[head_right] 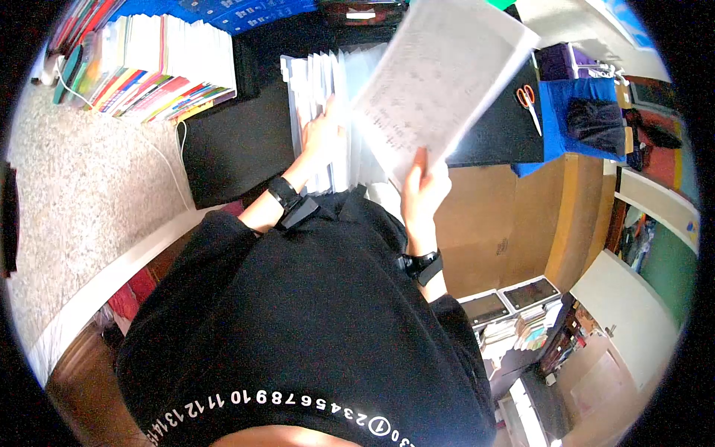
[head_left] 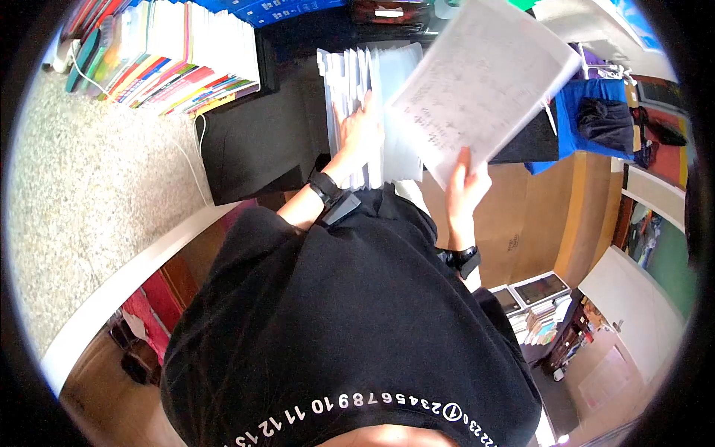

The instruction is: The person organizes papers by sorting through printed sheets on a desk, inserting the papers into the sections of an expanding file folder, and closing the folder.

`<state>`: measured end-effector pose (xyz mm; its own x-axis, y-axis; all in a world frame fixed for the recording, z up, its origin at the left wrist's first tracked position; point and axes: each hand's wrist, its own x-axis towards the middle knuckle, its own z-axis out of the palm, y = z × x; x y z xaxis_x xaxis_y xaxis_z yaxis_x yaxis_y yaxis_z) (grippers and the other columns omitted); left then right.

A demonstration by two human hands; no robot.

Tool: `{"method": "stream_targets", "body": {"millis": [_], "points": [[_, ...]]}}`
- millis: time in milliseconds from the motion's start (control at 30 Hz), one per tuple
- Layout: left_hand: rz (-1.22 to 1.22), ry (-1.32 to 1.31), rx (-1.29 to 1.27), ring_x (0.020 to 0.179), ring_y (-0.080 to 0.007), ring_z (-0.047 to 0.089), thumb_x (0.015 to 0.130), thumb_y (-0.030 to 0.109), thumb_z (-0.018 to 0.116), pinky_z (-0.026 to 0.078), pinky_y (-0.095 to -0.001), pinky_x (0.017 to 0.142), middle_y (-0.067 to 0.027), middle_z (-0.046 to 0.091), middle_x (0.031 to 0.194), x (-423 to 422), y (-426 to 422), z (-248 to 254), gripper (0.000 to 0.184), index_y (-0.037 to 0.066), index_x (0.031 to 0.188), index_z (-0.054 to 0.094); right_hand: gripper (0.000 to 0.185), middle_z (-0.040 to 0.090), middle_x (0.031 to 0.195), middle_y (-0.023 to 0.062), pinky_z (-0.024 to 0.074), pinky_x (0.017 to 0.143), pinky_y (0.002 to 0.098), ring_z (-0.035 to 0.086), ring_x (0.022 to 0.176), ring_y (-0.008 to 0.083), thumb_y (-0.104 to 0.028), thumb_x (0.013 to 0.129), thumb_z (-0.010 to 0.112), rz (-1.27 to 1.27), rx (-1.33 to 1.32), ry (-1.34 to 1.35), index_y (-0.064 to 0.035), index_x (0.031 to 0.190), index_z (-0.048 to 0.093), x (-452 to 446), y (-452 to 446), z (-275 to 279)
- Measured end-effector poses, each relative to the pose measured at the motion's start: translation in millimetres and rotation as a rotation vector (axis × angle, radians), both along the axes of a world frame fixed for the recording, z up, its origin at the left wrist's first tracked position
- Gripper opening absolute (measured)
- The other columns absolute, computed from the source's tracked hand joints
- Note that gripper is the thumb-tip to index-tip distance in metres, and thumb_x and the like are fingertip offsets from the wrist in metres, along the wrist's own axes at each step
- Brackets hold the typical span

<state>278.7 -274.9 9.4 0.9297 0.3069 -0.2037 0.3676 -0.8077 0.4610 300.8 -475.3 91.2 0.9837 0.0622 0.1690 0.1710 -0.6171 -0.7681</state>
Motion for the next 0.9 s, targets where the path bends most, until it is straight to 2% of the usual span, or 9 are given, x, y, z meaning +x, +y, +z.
{"method": "stream_targets", "body": {"millis": [33,67,133,167,533,667,733,867,900], "points": [[-0.005,0.015,-0.030,0.074,-0.0339,0.064,0.074,0.015,0.056,0.001,-0.0554,0.108,-0.0179,0.064,0.072,0,0,6,0.071,-0.007,0.134,0.023,0.015,0.060,0.074,0.0231,0.0465,0.059,0.0394,0.059,0.068,0.0398,-0.010,0.086,0.055,0.040,-0.040,-0.061,0.0025,0.091,0.061,2,7,-3],[-0.009,0.032,-0.060,0.070,-0.0338,0.065,0.074,0.014,0.055,0.002,-0.0543,0.108,-0.0162,0.064,0.066,-1,0,9,0.073,-0.007,0.135,0.021,0.014,0.059,0.070,0.0217,0.0459,0.056,0.0417,0.059,0.065,0.0383,-0.011,0.085,0.054,0.121,-0.122,-0.114,-0.0002,0.093,0.060,5,11,-6],[-0.014,0.053,-0.030,0.068,-0.0332,0.065,0.074,0.015,0.055,0.002,-0.0537,0.108,-0.0161,0.063,0.063,-1,-1,7,0.074,-0.009,0.135,0.020,0.014,0.058,0.065,0.0207,0.0461,0.056,0.0429,0.059,0.062,0.0371,-0.012,0.084,0.054,0.212,-0.410,-0.007,-0.0046,0.095,0.059,5,21,4],[-0.014,0.063,-0.013,0.067,-0.0329,0.065,0.075,0.015,0.055,0.002,-0.0533,0.108,-0.0161,0.063,0.062,-2,0,6,0.074,-0.010,0.135,0.019,0.014,0.057,0.061,0.0196,0.0470,0.055,0.0443,0.060,0.059,0.0362,-0.012,0.084,0.053,0.252,-0.416,0.033,-0.0076,0.097,0.057,2,24,12],[-0.042,-0.022,-0.027,0.060,-0.0328,0.063,0.076,0.013,0.051,0.003,-0.0517,0.109,-0.0157,0.060,0.057,-10,7,5,0.070,-0.017,0.131,0.020,0.016,0.059,0.060,0.0199,0.0493,0.056,0.0448,0.062,0.059,0.0351,-0.014,0.084,0.051,0.368,-0.674,0.222,-0.0074,0.097,0.058,-15,17,12],[-0.045,0.057,-0.030,0.063,-0.0346,0.063,0.077,0.016,0.050,0.007,-0.0476,0.110,-0.0173,0.060,0.059,-8,7,19,0.073,-0.012,0.135,0.017,0.018,0.060,0.063,0.0199,0.0499,0.056,0.0442,0.062,0.060,0.0355,-0.016,0.084,0.052,0.434,-0.680,0.176,-0.0056,0.097,0.058,-7,24,4],[-0.085,0.021,-0.032,0.060,-0.0330,0.063,0.078,0.015,0.050,0.006,-0.0499,0.110,-0.0161,0.060,0.057,-9,7,19,0.070,-0.014,0.133,0.019,0.019,0.061,0.065,0.0198,0.0503,0.057,0.0438,0.063,0.061,0.0358,-0.018,0.084,0.052,0.455,-0.688,0.134,-0.0049,0.097,0.058,-2,34,-15],[-0.121,0.013,-0.024,0.058,-0.0322,0.062,0.079,0.016,0.050,0.007,-0.0501,0.110,-0.0153,0.060,0.057,-10,7,16,0.070,-0.013,0.134,0.018,0.033,0.063,0.070,0.0198,0.0512,0.058,0.0427,0.064,0.063,0.0345,-0.022,0.083,0.056,0.441,-0.553,0.182,-0.0031,0.110,0.052,6,66,-48],[-0.090,-0.001,-0.021,0.058,-0.0320,0.062,0.079,0.016,0.049,0.009,-0.0487,0.110,-0.0148,0.060,0.058,-10,6,8,0.070,-0.011,0.135,0.017,0.040,0.063,0.081,0.0195,0.0515,0.060,0.0411,0.064,0.068,0.0333,-0.022,0.083,0.056,0.397,-0.590,0.255,-0.0037,0.117,0.048,8,75,-53]]}}
